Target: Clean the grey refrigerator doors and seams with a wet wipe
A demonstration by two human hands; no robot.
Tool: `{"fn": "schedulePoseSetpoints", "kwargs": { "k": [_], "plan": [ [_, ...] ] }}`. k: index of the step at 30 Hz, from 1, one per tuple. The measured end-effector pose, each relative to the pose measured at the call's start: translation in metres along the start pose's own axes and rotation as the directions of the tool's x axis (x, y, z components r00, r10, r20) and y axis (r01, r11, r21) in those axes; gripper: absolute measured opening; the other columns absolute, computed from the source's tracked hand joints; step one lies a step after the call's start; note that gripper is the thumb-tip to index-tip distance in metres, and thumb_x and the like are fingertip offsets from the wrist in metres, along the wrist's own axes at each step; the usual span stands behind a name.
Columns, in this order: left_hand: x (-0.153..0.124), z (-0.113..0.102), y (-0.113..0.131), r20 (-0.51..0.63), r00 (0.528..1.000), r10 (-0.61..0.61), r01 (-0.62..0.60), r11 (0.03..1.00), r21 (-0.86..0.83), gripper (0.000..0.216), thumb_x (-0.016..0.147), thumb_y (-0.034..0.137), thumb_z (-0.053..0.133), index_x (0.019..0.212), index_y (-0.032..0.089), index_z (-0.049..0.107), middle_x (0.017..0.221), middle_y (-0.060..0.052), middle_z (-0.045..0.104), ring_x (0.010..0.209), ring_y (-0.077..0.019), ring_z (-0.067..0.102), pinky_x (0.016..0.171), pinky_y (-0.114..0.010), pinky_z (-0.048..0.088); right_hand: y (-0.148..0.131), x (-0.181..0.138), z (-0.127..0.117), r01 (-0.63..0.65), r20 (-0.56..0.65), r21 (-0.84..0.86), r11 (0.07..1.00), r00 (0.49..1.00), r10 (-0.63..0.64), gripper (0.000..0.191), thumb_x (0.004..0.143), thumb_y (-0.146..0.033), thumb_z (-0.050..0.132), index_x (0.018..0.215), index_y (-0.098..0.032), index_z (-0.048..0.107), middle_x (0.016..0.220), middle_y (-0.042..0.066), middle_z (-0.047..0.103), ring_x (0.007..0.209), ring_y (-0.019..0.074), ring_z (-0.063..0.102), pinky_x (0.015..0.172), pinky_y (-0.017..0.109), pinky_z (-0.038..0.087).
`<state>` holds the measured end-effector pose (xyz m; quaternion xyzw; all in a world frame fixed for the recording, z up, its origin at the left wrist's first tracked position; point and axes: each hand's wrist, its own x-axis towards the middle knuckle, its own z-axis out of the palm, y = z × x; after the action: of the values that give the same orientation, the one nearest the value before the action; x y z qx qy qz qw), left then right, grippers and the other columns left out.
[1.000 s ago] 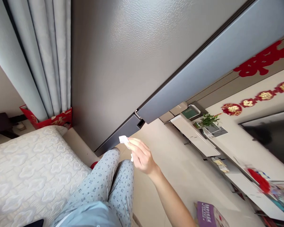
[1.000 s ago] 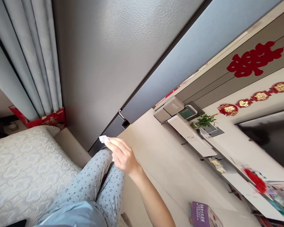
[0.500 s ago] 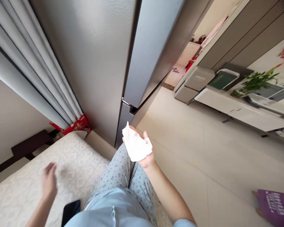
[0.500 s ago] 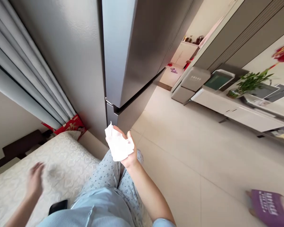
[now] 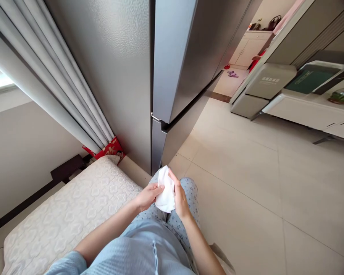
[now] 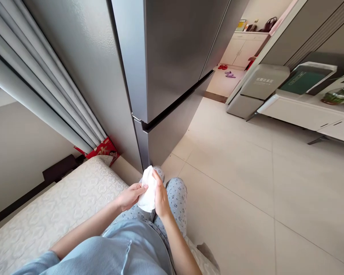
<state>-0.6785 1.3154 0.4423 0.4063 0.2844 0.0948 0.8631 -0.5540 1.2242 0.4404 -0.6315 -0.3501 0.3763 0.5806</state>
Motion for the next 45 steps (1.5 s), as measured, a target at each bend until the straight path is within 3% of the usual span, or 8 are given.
{"fn": "schedulePoseSetpoints", "kwargs": {
  "k": [3, 8, 14, 18, 22, 29, 39, 45],
  "plan": [
    [0.002, -0.002, 0.013, -0.199, 0.954, 0.223, -0.190, 0.967, 0.170, 0.078, 0.070, 0.083, 0.075, 0.087, 0.007, 0.071, 0.076, -0.012, 0.067, 0.067, -0.0175, 0.060, 0.062, -0.026, 0.047, 0.021, -0.002, -0.023, 0.011, -0.190, -0.198, 0.980, 0.981, -0.049, 0.085, 0.099, -0.077, 0.024, 0.153, -0.018, 0.053, 0.163, 0.010, 0.044, 0.158, 0.0257, 0.035, 0.135, 0.052, 0.022],
    [0.013, -0.015, 0.077, -0.399, 0.661, 0.635, -0.419, 0.754, 0.506, 0.053, 0.090, 0.066, 0.068, 0.101, 0.014, 0.070, 0.072, 0.000, 0.059, 0.064, -0.0096, 0.049, 0.062, -0.019, 0.039, 0.072, 0.000, -0.049, -0.036, -0.382, -0.518, 0.855, 0.904, -0.194, 0.093, 0.100, -0.074, 0.015, 0.141, -0.006, 0.064, 0.153, 0.016, 0.054, 0.159, 0.0299, 0.029, 0.133, 0.057, 0.024],
    [0.033, -0.016, 0.145, 0.030, -0.001, 1.000, -0.239, -0.029, 0.971, 0.044, 0.109, 0.034, 0.036, 0.140, 0.017, 0.063, 0.104, -0.010, 0.075, 0.089, -0.0159, 0.071, 0.077, -0.024, 0.055, 0.146, -0.026, -0.055, -0.063, -0.340, -0.763, 0.643, 0.885, -0.317, 0.088, 0.105, -0.064, 0.015, 0.138, 0.000, 0.066, 0.155, 0.018, 0.051, 0.163, 0.0313, 0.015, 0.132, 0.057, 0.024],
    [0.065, -0.009, 0.150, 0.284, -0.200, 0.938, -0.220, -0.325, 0.920, 0.053, 0.109, 0.016, 0.028, 0.155, 0.026, 0.052, 0.153, -0.009, 0.055, 0.142, -0.0177, 0.054, 0.115, -0.031, 0.049, 0.170, -0.036, -0.054, -0.079, -0.295, -0.826, 0.558, 0.905, -0.308, 0.083, 0.107, -0.059, 0.017, 0.136, 0.000, 0.067, 0.154, 0.019, 0.052, 0.162, 0.0310, 0.017, 0.132, 0.056, 0.024],
    [0.103, -0.004, 0.120, 0.428, -0.117, 0.896, -0.187, -0.443, 0.877, 0.062, 0.107, 0.012, 0.034, 0.167, 0.029, 0.031, 0.169, -0.008, 0.029, 0.160, -0.0216, 0.023, 0.131, -0.042, 0.029, 0.177, -0.029, -0.058, -0.113, -0.320, -0.811, 0.574, 0.907, -0.273, 0.082, 0.107, -0.056, 0.015, 0.135, 0.000, 0.068, 0.152, 0.019, 0.054, 0.160, 0.0309, 0.021, 0.132, 0.054, 0.022],
    [0.137, -0.021, 0.072, 0.307, 0.125, 0.943, -0.162, -0.286, 0.944, 0.077, 0.110, 0.041, 0.035, 0.170, 0.013, -0.004, 0.172, -0.019, -0.004, 0.161, -0.0304, -0.009, 0.133, -0.057, 0.008, 0.188, -0.023, -0.064, -0.107, -0.336, -0.772, 0.626, 0.905, -0.260, 0.085, 0.106, -0.058, 0.014, 0.132, 0.000, 0.070, 0.150, 0.019, 0.056, 0.158, 0.0303, 0.026, 0.132, 0.051, 0.024],
    [0.128, 0.007, 0.134, 0.003, 0.025, 1.000, -0.355, 0.006, 0.935, 0.066, 0.110, 0.052, 0.019, 0.171, 0.032, 0.003, 0.174, -0.003, -0.014, 0.161, -0.0236, -0.016, 0.132, -0.053, -0.004, 0.189, -0.018, -0.068, -0.096, -0.369, -0.730, 0.677, 0.889, -0.272, 0.093, 0.104, -0.065, 0.011, 0.127, 0.002, 0.072, 0.143, 0.021, 0.061, 0.151, 0.0321, 0.040, 0.130, 0.052, 0.029],
    [0.140, -0.014, 0.115, 0.081, 0.060, 0.995, -0.334, -0.056, 0.941, 0.072, 0.108, 0.059, 0.025, 0.169, 0.021, 0.022, 0.175, -0.013, -0.001, 0.163, -0.0273, -0.010, 0.131, -0.056, -0.003, 0.188, -0.018, -0.069, -0.104, -0.368, -0.719, 0.688, 0.896, -0.249, 0.092, 0.105, -0.063, 0.012, 0.128, 0.003, 0.072, 0.145, 0.021, 0.060, 0.152, 0.0320, 0.038, 0.129, 0.052, 0.030]
  ]
}}
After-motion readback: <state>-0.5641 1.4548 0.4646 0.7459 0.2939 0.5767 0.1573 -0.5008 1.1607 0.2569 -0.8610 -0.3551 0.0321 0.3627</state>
